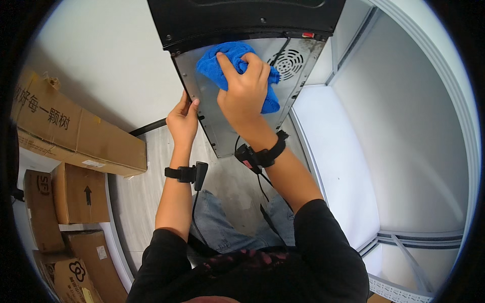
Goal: The person uses a screwdriver to fasten screws into the back panel of a wall-mounted electronic device. After securing the screws, the person wipes the device's surface with a blue cloth.
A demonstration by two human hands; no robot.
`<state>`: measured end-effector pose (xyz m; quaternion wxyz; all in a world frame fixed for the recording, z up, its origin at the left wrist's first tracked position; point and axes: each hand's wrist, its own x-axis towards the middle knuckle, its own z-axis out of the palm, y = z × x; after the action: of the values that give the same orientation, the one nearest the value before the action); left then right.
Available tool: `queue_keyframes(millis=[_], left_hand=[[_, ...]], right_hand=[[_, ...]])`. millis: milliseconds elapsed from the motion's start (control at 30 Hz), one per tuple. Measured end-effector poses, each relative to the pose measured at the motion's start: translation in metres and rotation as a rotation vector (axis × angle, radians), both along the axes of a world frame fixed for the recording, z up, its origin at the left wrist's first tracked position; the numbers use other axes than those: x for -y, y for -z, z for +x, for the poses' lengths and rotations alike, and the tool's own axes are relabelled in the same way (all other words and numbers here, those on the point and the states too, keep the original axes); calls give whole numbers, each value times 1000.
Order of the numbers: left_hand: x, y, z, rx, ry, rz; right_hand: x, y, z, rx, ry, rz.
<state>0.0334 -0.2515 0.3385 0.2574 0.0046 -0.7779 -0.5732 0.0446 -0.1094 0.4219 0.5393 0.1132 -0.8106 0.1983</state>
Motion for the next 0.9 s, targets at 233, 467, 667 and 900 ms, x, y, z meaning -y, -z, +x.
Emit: queue_keyframes(millis=[233, 467, 667, 900], left_hand=[[4, 5, -3, -32, -54, -31], [4, 2, 0, -12, -65, -53], [1, -11, 8, 79, -51, -100], [8, 6, -3, -76, -76, -105]], right_hand=[[53, -4, -2, -57, -53, 2], [51, -11, 2, -44, -32, -48], [64, -7, 1, -53, -39, -14], [27, -5, -1, 28, -80, -75]])
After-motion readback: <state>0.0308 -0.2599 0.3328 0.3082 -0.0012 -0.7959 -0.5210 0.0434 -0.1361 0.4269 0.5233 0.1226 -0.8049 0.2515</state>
